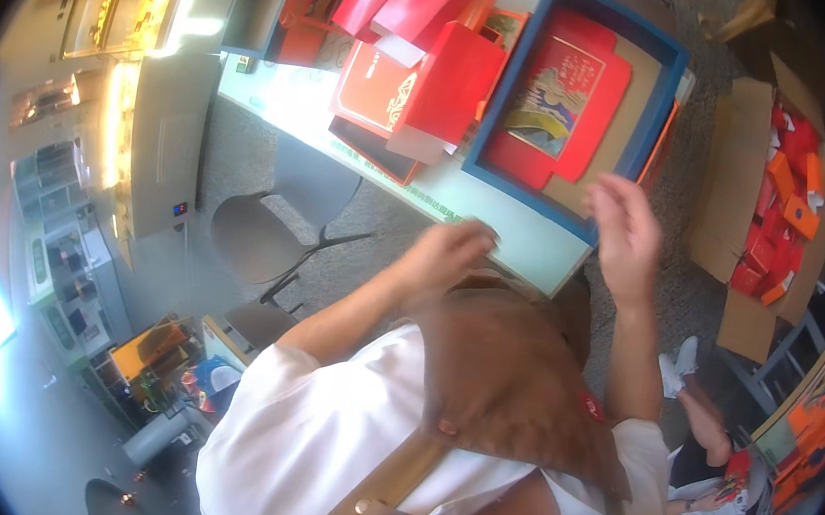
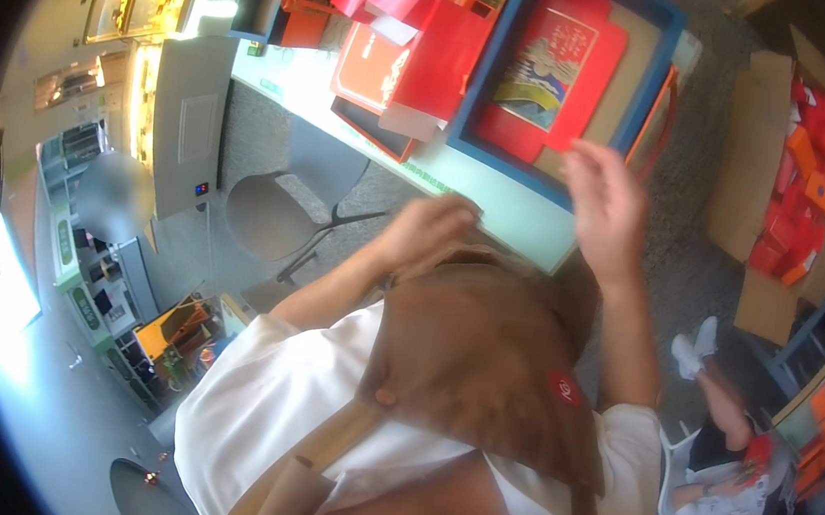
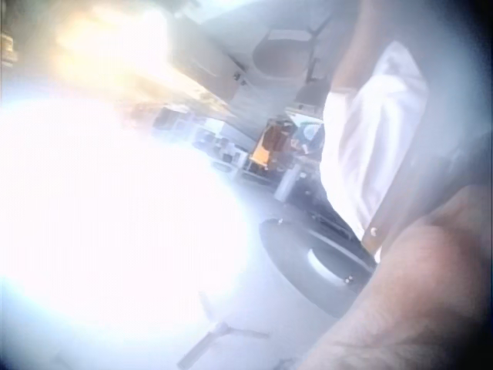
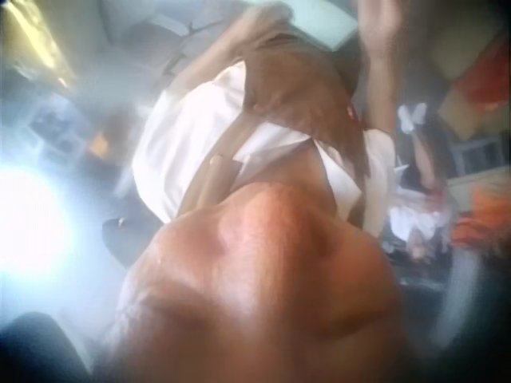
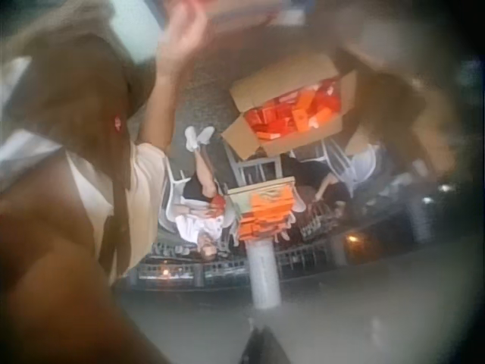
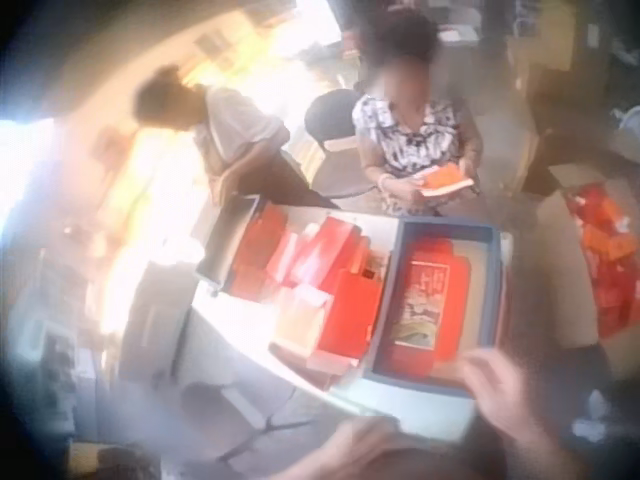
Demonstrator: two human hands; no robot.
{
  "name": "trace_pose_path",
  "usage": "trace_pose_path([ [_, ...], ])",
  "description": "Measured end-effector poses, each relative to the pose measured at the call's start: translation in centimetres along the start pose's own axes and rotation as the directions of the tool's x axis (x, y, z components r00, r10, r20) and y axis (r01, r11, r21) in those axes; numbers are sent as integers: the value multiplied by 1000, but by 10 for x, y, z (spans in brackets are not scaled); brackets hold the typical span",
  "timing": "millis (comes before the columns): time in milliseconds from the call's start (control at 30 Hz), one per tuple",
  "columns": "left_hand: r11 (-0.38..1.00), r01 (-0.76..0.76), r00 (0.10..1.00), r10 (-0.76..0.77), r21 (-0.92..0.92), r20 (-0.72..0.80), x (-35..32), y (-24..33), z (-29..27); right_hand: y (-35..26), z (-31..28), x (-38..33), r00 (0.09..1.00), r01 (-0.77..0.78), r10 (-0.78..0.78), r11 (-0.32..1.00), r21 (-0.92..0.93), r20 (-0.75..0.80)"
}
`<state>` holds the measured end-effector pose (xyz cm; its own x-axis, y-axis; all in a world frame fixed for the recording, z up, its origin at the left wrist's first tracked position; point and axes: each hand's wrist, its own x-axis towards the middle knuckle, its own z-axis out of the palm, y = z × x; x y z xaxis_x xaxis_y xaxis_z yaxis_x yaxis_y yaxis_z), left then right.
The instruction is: The person assembles orange and red cardboard boxes by folding flaps and tucking tabs. They place the assembled boxes into an orange tote bag and arrange them on the table.
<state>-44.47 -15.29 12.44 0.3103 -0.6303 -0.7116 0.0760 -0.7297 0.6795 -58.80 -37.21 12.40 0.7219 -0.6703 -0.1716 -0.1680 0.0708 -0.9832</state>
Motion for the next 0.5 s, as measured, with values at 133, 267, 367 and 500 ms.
trace_pose_path([
  [133,973,-190,772,229,129,-593,26,-44,-69,-21,60,74,953,288,-231,889,-356,193],
  [267,901,-115,619,395,419,-679,66,-61,-112,-7,108,163,858,513,-355,630,-583,371],
  [367,933,-133,748,315,334,-584,96,-61,-122,13,141,224,826,545,-161,474,-692,540],
  [500,976,-127,835,202,178,-511,112,-49,-128,15,170,256,826,372,235,454,-809,512],
])
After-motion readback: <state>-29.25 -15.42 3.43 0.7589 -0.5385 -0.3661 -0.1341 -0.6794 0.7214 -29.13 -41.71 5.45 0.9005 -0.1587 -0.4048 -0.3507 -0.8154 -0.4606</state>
